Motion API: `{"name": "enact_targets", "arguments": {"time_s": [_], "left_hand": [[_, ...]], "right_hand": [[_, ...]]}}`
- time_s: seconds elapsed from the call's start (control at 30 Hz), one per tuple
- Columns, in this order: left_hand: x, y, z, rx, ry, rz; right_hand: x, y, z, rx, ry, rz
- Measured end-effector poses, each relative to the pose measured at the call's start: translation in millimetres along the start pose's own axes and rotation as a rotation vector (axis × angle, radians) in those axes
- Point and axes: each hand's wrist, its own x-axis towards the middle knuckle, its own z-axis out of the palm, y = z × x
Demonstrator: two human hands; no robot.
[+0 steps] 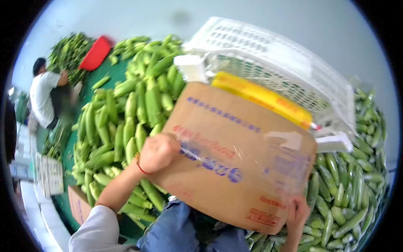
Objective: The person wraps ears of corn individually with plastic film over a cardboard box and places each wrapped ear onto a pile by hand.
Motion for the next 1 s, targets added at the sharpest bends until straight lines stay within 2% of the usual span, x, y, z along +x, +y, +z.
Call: {"name": "enact_targets", "arguments": {"time_s": [0.07, 0.13, 0.23, 0.27, 0.3, 0.33, 0.37, 0.4, 0.43, 0.5, 0.57, 0.63, 0.7, 0.77, 0.83, 0.9, 0.97, 1.0], "left_hand": [[-40, 28, -14, -0.014, -0.055, -0.007], [-81, 53, -20, 0.010, -0.055, -0.043], [-126, 80, -18, -0.035, -0.072, -0.129], [-142, 72, -13, 0.012, -0.047, -0.123], [-158, 62, -13, 0.057, -0.023, -0.117], [-170, 56, -25, 0.270, -0.560, -0.510], [-216, 26, 2, 0.455, 0.014, -0.538], [-233, -1, 8, 0.706, 0.019, -0.788], [-245, -18, 7, 0.793, -0.003, -1.104], [-299, -39, 13, 0.419, -0.055, -1.516], [-304, -40, 3, 0.345, -0.174, -1.591], [-299, -42, -2, 0.144, 0.068, -1.628], [-259, -27, -20, -0.467, 0.570, -1.587], [-182, 13, -31, -0.475, 0.630, -1.190], [-115, 47, -39, -0.381, 0.387, -0.991], [-42, 70, -48, 0.197, -0.175, -0.366], [12, 96, -29, 0.361, -0.310, -0.001], [24, 105, -12, 0.308, -0.293, 0.013]], "right_hand": [[-32, -10, -6, -0.149, -0.102, -0.004], [-61, -16, -2, 0.008, -0.195, 0.104], [-84, -21, 6, -0.168, -0.263, -0.014], [-84, -26, 13, -0.095, -0.286, -0.081], [-87, -28, 18, -0.077, -0.269, -0.040], [-90, -28, 22, -0.061, -0.252, 0.006], [-93, -28, 23, -0.046, -0.231, 0.055], [-93, -28, 22, -0.068, -0.224, 0.026], [-92, -27, 22, -0.047, -0.226, 0.052], [-94, -22, 23, -0.005, -0.235, 0.111], [-95, -16, 26, -0.072, -0.245, 0.036], [-100, -20, 17, -0.135, -0.235, 0.039], [-95, -41, 22, -0.158, -0.231, 0.079], [-94, -48, 25, -0.199, -0.213, 0.041], [-96, -52, 25, -0.296, -0.166, -0.033], [-95, -56, 31, -0.419, -0.082, -0.153], [-94, -72, 31, -0.464, -0.074, -0.162], [-93, -76, 29, -0.483, -0.071, -0.167]]}}
